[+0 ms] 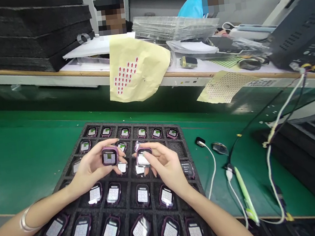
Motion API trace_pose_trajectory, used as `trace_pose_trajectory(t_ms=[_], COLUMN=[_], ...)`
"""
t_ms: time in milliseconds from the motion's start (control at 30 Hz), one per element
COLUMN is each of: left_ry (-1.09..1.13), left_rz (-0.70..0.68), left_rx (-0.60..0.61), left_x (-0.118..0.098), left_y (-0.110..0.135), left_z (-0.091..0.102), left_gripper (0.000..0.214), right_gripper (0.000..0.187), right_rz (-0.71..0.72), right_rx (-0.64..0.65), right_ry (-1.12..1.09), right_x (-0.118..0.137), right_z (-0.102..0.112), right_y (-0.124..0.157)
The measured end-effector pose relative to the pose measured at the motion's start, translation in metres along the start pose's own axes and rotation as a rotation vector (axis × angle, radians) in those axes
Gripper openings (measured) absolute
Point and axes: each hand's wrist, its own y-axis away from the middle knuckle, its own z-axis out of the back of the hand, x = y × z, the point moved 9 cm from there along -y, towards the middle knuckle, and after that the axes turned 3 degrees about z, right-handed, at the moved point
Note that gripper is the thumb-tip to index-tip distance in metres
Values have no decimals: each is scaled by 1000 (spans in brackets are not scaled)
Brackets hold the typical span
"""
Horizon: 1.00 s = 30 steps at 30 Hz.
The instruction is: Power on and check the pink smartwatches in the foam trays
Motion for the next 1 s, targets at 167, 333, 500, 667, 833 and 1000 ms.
trace_pose_trajectory(t_ms=[167,333,500,667,833,1000], left_ry=[-35,-46,36,46,7,-31], left_rz=[17,52,18,24,45,98], left_rx=[-67,-87,-7,-15,-47,13], left_x=[2,7,1,5,7,6], left_y=[-2,-3,0,-1,-2,-1], left_z=[5,9,3,2,5,0], left_gripper=[37,28,52,58,52,74], right_gripper=[21,38,43,47,56,50], right_rz=[-6,-7,-31,-23,-85,-45], right_rx=[51,183,175,184,199,86], right_ry=[-26,-97,-38,16,85,411], right_x=[1,4,-1,-1,-2,-10], right_z=[-6,-15,-15,-16,-1,64], right_y=[3,5,5,5,4,-10])
